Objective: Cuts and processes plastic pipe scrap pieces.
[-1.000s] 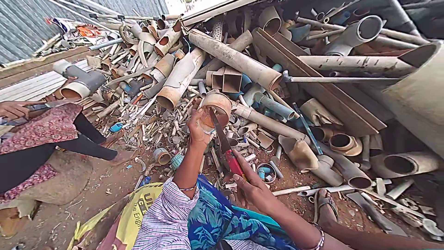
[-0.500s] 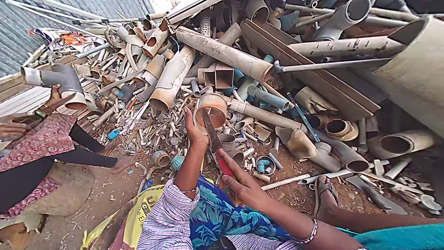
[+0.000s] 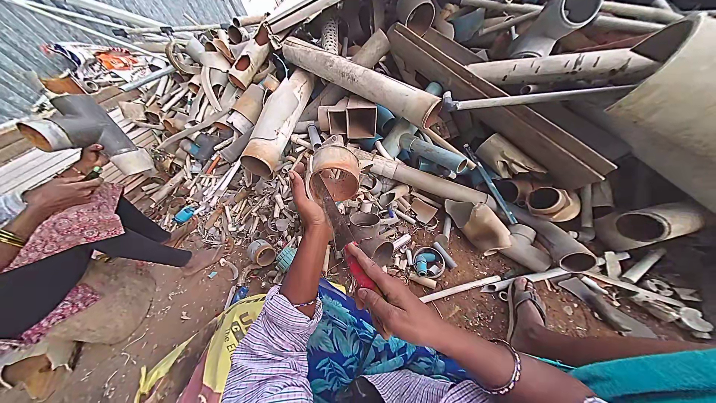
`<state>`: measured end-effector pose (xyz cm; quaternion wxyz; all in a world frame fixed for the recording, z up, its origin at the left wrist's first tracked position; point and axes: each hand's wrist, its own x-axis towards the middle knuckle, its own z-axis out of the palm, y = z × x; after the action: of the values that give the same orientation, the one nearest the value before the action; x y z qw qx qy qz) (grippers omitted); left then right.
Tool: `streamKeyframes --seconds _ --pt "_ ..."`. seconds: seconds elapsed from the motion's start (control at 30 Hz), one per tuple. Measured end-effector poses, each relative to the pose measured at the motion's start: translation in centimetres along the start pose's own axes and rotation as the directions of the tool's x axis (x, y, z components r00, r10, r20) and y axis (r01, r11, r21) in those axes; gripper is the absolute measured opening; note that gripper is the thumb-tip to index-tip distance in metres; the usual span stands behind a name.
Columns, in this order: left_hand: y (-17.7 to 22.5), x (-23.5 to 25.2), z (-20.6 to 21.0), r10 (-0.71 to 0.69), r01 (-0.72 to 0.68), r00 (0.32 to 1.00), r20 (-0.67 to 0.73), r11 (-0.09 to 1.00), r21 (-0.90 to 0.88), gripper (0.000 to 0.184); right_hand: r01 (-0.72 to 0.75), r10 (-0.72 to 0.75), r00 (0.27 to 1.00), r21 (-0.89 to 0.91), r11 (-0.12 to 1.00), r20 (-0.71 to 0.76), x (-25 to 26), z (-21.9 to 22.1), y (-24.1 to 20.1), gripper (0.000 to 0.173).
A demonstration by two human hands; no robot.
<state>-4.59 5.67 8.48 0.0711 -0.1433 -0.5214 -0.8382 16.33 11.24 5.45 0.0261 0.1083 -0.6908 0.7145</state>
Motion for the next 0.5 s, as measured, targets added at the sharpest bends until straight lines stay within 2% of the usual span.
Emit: streamKeyframes --seconds 0.07,0.1,0.23,0.37,0.5 --pt "-0.4 0.7 -0.2 -0.053 0.051 0.998 -0.013 0.991 -0.126 0.047 -0.072 0.072 0.997 0.037 0.997 -0.007 0.1 -0.6 0.4 0.064" --pt "-0.5 0.8 -0.3 -0.068 0.066 0.998 -0.010 0.989 -0.132 0.049 -0.087 0.087 0.996 0.046 0.995 0.001 0.0 -0.8 0.2 0.064" --pt "0.2 0.1 -0.1 -0.010 0.010 1.000 0.020 1.000 0.001 0.050 -0.001 0.000 0.999 0.020 1.000 0.046 -0.9 -0.8 -0.7 0.064" --pt "-1.0 0.6 -0.4 -0.037 0.037 0.999 0.009 0.998 -0.049 0.052 -0.080 0.080 0.997 0.037 0.996 -0.012 0.0 -1.5 0.0 0.063" --pt "-0.4 -0.4 0.4 0.019 -0.019 1.000 0.013 1.000 0.022 0.046 -0.007 0.008 1.000 0.055 0.998 -0.014 -0.4 -0.8 -0.9 0.064"
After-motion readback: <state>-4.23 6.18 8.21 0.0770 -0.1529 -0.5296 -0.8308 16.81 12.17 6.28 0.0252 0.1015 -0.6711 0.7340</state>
